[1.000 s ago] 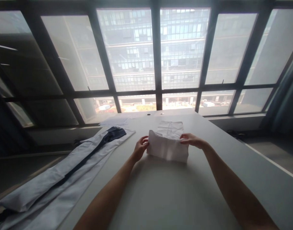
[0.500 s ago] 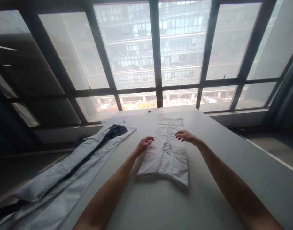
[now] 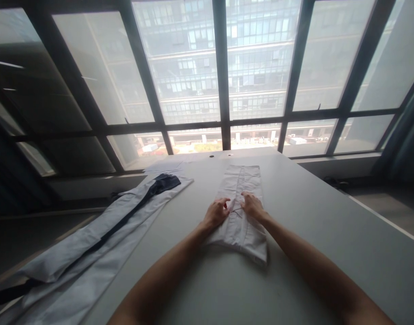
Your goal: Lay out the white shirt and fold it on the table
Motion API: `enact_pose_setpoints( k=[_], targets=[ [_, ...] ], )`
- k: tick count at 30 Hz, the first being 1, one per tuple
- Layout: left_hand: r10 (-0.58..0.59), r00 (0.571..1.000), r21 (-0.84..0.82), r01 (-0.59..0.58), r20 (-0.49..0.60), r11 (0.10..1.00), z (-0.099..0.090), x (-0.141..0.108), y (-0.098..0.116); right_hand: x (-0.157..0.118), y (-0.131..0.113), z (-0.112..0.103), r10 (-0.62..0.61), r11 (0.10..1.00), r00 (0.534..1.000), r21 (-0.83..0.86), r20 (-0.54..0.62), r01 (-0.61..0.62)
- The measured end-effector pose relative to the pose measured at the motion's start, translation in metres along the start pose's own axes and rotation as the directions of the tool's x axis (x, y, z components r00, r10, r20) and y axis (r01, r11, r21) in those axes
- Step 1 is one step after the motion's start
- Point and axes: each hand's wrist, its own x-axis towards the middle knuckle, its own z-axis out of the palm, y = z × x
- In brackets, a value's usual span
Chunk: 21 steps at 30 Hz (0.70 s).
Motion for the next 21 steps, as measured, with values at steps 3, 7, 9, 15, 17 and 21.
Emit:
enact_pose_setpoints(
  k=[3,7,9,15,17,21],
  targets=[
    [-0.049,0.999,-0.110,0.048,-0.008,0.993,-0.002,0.004,-0.005,0.004,0.009,-0.009,0.028,0.999,1.000,0.035,0.012,-0.028],
    [-0.061,0.998,-0.216,0.062,0.013,0.975,-0.005,0.007,-0.009,0.010,0.020,-0.022,0.036,0.997,0.999,0.063,0.007,-0.036],
    [-0.037,0.998,-0.192,0.044,0.043,0.980,-0.005,0.006,-0.009,0.014,0.027,-0.025,-0.021,0.996,1.000,0.093,0.012,0.020],
    [0.017,0.999,-0.015,-0.016,0.046,1.000,-0.001,0.001,-0.007,0.023,0.043,-0.034,-0.116,0.978,0.989,0.186,0.095,0.097],
    [0.021,0.999,-0.012,-0.020,0.046,1.000,0.001,0.000,-0.008,0.026,0.051,-0.045,-0.043,0.987,0.989,0.161,0.144,0.020],
    [0.041,0.999,-0.014,-0.040,0.023,0.999,0.003,-0.001,-0.010,0.028,0.077,-0.079,0.094,0.989,0.961,0.090,0.260,-0.121]
  ],
)
